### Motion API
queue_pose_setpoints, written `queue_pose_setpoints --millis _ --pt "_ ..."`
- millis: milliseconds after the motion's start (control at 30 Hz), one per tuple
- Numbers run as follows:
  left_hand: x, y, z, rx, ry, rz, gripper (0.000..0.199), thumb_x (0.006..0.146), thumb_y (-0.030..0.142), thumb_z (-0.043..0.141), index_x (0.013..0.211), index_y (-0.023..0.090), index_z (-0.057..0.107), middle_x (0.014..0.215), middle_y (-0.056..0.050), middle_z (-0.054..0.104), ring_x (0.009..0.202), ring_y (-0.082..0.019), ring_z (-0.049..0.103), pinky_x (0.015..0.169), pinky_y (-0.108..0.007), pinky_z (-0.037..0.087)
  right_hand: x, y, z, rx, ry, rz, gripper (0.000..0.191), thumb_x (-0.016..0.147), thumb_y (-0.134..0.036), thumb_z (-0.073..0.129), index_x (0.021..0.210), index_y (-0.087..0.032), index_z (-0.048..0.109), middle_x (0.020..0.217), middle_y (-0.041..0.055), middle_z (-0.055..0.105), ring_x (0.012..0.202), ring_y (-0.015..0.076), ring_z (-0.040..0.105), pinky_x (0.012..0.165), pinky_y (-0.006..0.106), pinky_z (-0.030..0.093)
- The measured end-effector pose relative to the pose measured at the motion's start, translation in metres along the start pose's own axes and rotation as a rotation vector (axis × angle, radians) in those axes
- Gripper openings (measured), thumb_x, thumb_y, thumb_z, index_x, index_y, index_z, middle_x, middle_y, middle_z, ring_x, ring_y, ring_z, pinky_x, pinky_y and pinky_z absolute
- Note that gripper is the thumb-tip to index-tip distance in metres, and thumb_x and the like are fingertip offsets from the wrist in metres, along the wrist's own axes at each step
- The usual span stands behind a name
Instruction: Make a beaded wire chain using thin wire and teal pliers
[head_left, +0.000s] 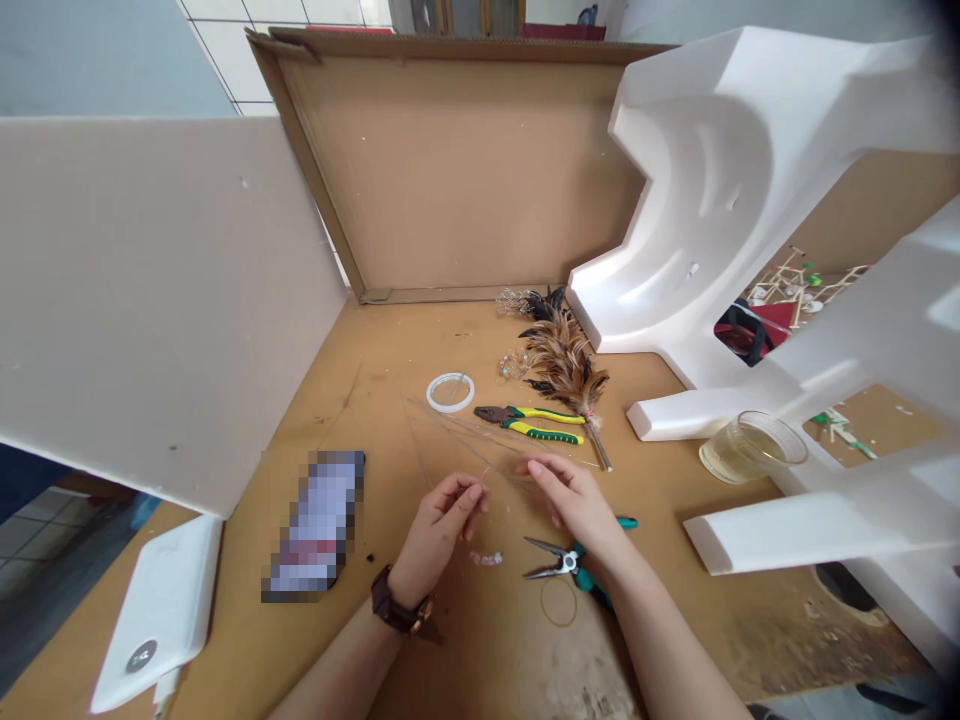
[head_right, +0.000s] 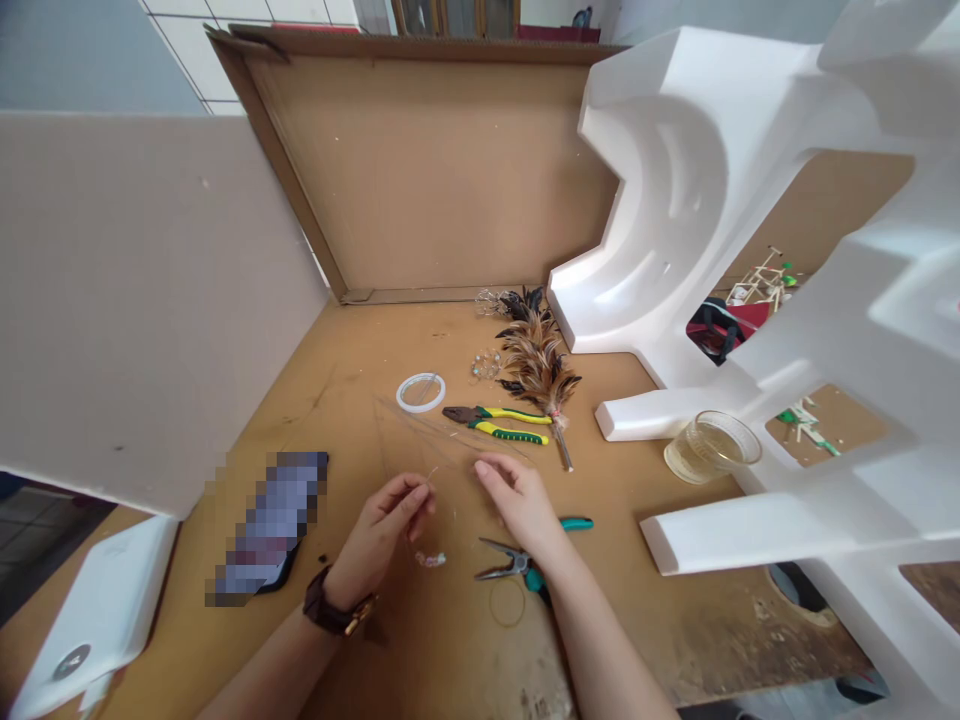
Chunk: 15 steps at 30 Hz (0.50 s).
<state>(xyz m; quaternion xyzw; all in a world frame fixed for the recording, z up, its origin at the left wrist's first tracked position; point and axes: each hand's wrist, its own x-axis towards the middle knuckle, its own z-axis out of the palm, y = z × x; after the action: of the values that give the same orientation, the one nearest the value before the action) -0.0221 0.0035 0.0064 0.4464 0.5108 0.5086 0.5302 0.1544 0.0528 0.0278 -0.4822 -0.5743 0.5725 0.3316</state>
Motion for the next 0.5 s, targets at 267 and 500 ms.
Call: queue_pose_setpoints --millis 267,500 --pt "0.002 0.0 -0.002 -0.086 0.173 0.048 0.019 0.08 0.035 0.055 0.08 0.016 0.055 0.067 0.003 0.055 0.048 -0.004 0.041 0.046 -0.017 0.033 -0.011 0.009 0.024 -0.188 -0.344 0.045 0.029 0.063 -0.041 0.069 0.081 -0.018 0.066 0.069 -0.0015 0.061 0.057 0.0091 0.047 0.049 0.019 0.034" --pt "0.001 0.0 -0.002 -0.032 0.134 0.043 0.021 0.081 0.037 0.053 0.08 0.016 0.054 0.067 0.003 0.054 0.048 -0.005 0.041 0.047 -0.019 0.033 -0.007 0.013 0.027 -0.193 -0.261 -0.015 0.01 0.067 -0.024 0.062 0.073 -0.017 0.064 0.059 -0.0028 0.055 0.052 0.0076 0.04 0.047 0.019 0.03"
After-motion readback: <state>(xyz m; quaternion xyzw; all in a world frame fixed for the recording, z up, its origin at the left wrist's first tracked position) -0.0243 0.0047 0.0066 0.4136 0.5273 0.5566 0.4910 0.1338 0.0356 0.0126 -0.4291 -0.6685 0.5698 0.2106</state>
